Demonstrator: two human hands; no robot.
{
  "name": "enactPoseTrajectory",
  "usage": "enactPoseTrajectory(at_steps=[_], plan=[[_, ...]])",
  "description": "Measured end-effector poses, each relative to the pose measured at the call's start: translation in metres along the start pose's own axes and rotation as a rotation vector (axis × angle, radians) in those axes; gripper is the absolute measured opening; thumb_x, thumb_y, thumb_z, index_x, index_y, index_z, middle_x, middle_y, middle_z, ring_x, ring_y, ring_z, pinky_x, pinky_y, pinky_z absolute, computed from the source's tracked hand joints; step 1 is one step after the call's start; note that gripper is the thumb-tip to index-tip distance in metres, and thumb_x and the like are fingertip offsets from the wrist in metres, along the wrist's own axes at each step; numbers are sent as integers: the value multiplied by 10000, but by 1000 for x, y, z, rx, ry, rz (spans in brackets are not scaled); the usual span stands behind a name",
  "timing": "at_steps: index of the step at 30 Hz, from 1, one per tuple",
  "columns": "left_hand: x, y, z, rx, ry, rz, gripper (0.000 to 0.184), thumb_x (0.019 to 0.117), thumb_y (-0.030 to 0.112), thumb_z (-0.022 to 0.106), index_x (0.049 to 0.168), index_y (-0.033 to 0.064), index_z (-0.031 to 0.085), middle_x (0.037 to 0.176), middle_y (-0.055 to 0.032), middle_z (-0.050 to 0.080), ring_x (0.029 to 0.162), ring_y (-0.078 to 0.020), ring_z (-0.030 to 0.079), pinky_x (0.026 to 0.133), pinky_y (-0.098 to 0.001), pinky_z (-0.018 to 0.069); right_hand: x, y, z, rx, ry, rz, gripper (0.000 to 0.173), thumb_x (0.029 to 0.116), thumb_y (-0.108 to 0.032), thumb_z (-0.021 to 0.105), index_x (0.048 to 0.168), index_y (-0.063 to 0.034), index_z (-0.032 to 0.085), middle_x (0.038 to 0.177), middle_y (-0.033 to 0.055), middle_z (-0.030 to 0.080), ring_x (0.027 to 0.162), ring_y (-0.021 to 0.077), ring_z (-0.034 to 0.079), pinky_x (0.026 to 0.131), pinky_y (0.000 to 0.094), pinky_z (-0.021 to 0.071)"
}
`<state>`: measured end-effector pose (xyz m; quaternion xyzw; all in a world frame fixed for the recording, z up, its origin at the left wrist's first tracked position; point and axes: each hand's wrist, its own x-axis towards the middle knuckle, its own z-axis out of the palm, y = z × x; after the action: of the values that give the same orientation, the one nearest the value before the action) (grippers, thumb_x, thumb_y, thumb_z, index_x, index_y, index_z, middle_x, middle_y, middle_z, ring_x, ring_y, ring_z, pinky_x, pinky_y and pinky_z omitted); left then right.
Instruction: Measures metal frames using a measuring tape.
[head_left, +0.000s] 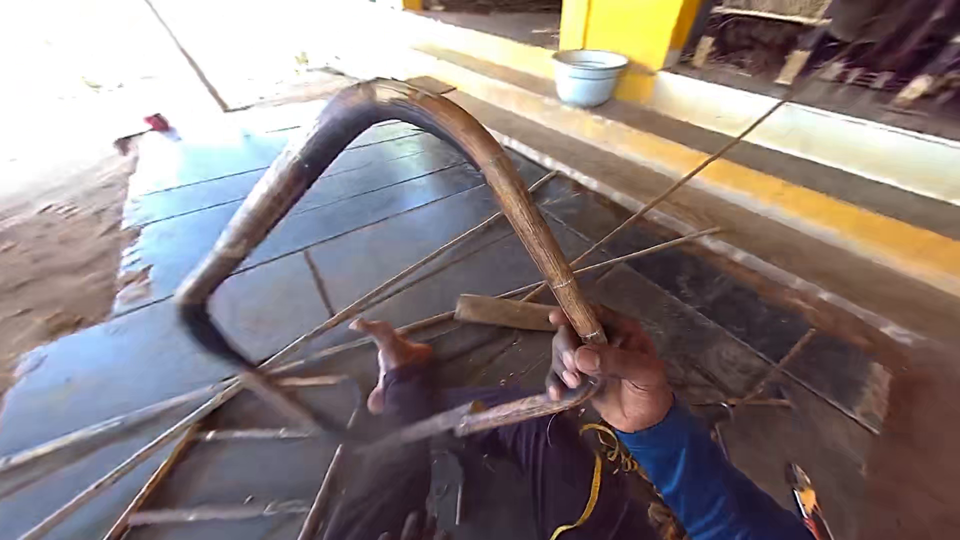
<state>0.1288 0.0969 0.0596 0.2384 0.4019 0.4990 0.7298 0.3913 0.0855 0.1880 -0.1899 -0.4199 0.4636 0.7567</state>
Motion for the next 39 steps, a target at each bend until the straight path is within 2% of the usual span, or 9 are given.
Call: enactPoseTrajectory(at_steps=[2,8,14,18,21,24,29,32,39], plan=[[21,21,21,31,-147,33,1399,523,742,874,1549,-8,291,1561,-152,422,1428,-199,455,1149,-385,427,-4,2,-21,-195,95,19,487,881,-96,715,1348,-59,585,971,99,669,809,208,677,803,463,613],[49,4,-74,-92,93,164,542,1122,458,275,1534,115,357,1419,-101,601,1249,-238,634,1034,-459,538,-46,44,-102,-395,272,396,512,900,-54,686,1397,-26,567,1156,167,680,936,265,698,843,455,609],[21,3,-105,-92,153,355,449,1114,344,401,1483,87,395,1328,-150,655,1159,-325,687,950,-520,589,-50,48,-127,-210,260,606,465,1013,-241,573,1460,-121,525,1064,164,696,870,292,719,720,501,635],[-20,22,-96,30,243,428,523,1103,313,435,1552,74,315,1444,-137,575,1241,-291,642,1030,-485,559,-42,68,-82,63,382,522,384,1086,-403,436,1375,-185,563,624,-54,448,447,60,453,441,238,482],[-50,31,-89,413,626,719,700,985,331,650,1521,1,344,1500,-116,492,1323,-190,545,1051,-379,520,-38,87,-27,293,262,463,411,1095,-427,424,1400,-174,535,607,-52,459,421,41,441,408,199,445],[-82,46,-97,980,504,971,864,827,490,838,1502,98,468,1541,-118,478,1414,-270,472,1165,-498,429,-40,108,20,382,65,456,441,1070,-404,515,1440,-165,511,609,-8,520,428,95,506,415,267,505],[-98,74,-82,1713,-53,366,689,828,534,810,1374,162,615,1360,-51,653,1329,-242,572,1179,-617,350,-45,128,67,529,-264,718,486,1021,-441,585,1461,-239,541,645,-10,597,484,129,576,480,328,554],[-87,71,-109,1717,-183,188,352,888,407,737,997,76,689,868,-130,707,842,-338,704,711,-603,537,-47,146,81,320,-372,781,445,1021,-380,617,1437,-230,568,668,-19,638,505,131,616,510,347,592],[-137,48,-250,1715,283,-254,283,982,317,599,1131,96,694,988,-181,726,970,-406,702,833,-650,533,-72,204,-5,-707,-387,748,455,1053,-209,578,1404,53,454,957,43,695,779,149,712,710,390,642]])
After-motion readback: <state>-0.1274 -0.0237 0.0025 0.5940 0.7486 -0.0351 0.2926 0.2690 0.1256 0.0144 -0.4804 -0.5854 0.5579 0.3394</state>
